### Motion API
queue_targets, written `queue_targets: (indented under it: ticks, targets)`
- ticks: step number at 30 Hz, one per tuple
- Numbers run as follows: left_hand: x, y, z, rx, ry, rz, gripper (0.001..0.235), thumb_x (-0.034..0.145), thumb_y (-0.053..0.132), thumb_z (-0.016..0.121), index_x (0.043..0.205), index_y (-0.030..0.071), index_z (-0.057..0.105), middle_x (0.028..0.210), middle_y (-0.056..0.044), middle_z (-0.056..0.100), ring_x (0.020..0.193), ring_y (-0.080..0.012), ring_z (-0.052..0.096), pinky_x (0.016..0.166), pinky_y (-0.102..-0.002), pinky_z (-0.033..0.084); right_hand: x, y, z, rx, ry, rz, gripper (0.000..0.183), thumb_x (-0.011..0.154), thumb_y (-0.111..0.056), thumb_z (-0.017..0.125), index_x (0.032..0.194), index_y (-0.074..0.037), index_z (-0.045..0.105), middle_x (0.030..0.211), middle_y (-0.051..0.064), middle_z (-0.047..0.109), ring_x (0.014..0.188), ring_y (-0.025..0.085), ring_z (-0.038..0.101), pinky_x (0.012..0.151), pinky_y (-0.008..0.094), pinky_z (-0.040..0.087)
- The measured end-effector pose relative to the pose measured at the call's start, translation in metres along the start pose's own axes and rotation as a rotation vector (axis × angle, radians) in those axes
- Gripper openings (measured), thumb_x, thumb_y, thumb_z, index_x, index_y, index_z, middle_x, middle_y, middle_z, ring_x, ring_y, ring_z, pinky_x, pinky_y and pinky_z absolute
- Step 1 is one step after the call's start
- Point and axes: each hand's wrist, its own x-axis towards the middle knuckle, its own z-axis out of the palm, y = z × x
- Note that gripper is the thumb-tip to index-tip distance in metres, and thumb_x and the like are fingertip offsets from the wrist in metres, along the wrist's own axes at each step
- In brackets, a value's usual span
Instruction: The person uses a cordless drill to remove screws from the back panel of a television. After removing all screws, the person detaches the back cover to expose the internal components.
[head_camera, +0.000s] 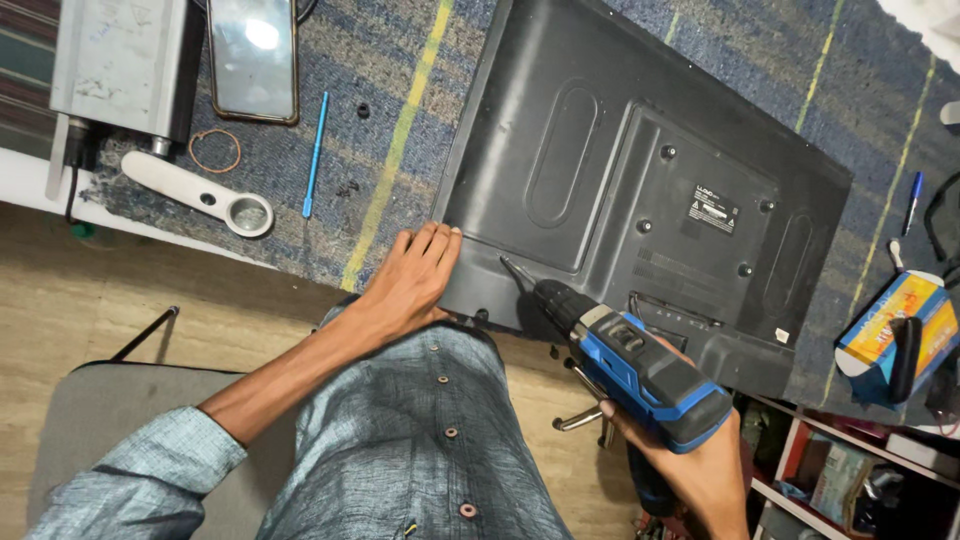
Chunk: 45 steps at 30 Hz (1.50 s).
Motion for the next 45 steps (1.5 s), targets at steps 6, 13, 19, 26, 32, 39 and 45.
queue_targets:
  ticks: [6, 13, 19, 26, 32, 39, 45]
  targets:
    - [0.002, -0.006, 0.0, -0.043, 0.052, 0.027, 0.116, 0.049, 0.049, 0.095, 0.134, -0.014, 0.047, 0.133, -0.026, 0.052, 0.128, -0.0397, 0.047, 0.096, -0.05, 0.041, -0.003, 0.006, 0.002, 0.089, -0.022, 0.069, 0.07, 0.066, -0.015, 0.089, 0.131, -0.003, 0.066, 0.095, 0.005, 0.082, 0.082, 0.008, 0.068, 0.075, 0.026, 0.056]
    - [0.003, -0.008, 0.001, -0.093, 0.021, 0.02, 0.121, 0.048, 0.057, 0.094, 0.133, -0.016, 0.046, 0.129, -0.027, 0.052, 0.125, -0.0395, 0.047, 0.095, -0.05, 0.04, 0.0, 0.001, 0.001, 0.021, -0.039, 0.198, 0.071, 0.066, -0.016, 0.091, 0.131, -0.005, 0.065, 0.09, 0.006, 0.082, 0.077, 0.01, 0.073, 0.073, 0.027, 0.059]
    - [0.002, -0.007, -0.002, -0.051, 0.041, 0.038, 0.12, 0.047, 0.055, 0.094, 0.133, -0.014, 0.047, 0.129, -0.025, 0.053, 0.125, -0.0384, 0.047, 0.094, -0.049, 0.04, 0.002, 0.0, 0.0, 0.055, -0.021, 0.075, 0.071, 0.065, -0.013, 0.089, 0.131, -0.001, 0.065, 0.094, 0.006, 0.082, 0.08, 0.009, 0.07, 0.074, 0.027, 0.057]
    - [0.003, -0.008, -0.003, -0.06, 0.068, 0.048, 0.117, 0.048, 0.053, 0.093, 0.132, -0.015, 0.048, 0.129, -0.026, 0.053, 0.124, -0.0389, 0.048, 0.094, -0.049, 0.041, 0.004, -0.001, 0.0, 0.054, -0.014, 0.035, 0.072, 0.065, -0.011, 0.089, 0.132, -0.001, 0.065, 0.1, 0.006, 0.081, 0.086, 0.008, 0.068, 0.08, 0.027, 0.056]
    - [0.003, -0.008, -0.002, -0.075, 0.046, 0.042, 0.117, 0.048, 0.052, 0.094, 0.132, -0.015, 0.049, 0.129, -0.026, 0.053, 0.125, -0.0389, 0.048, 0.094, -0.049, 0.041, 0.003, -0.007, 0.002, 0.092, -0.016, 0.084, 0.072, 0.065, -0.01, 0.089, 0.132, -0.002, 0.065, 0.1, 0.007, 0.081, 0.086, 0.009, 0.068, 0.08, 0.028, 0.056]
    - [0.004, -0.01, 0.0, -0.09, 0.032, 0.039, 0.118, 0.046, 0.052, 0.094, 0.132, -0.015, 0.048, 0.13, -0.027, 0.053, 0.126, -0.0392, 0.048, 0.092, -0.049, 0.04, 0.005, -0.008, 0.001, 0.081, -0.029, 0.067, 0.069, 0.066, -0.009, 0.087, 0.132, -0.004, 0.066, 0.098, 0.007, 0.082, 0.084, 0.008, 0.069, 0.078, 0.027, 0.057]
    - [0.003, -0.012, 0.005, -0.078, 0.028, 0.045, 0.118, 0.049, 0.053, 0.094, 0.133, -0.016, 0.047, 0.131, -0.028, 0.052, 0.127, -0.0397, 0.047, 0.091, -0.049, 0.04, 0.037, -0.034, -0.026, -0.17, -0.213, -0.31, 0.083, 0.06, -0.008, 0.081, 0.14, -0.019, 0.061, 0.108, 0.013, 0.08, 0.087, 0.017, 0.081, 0.077, 0.031, 0.061]
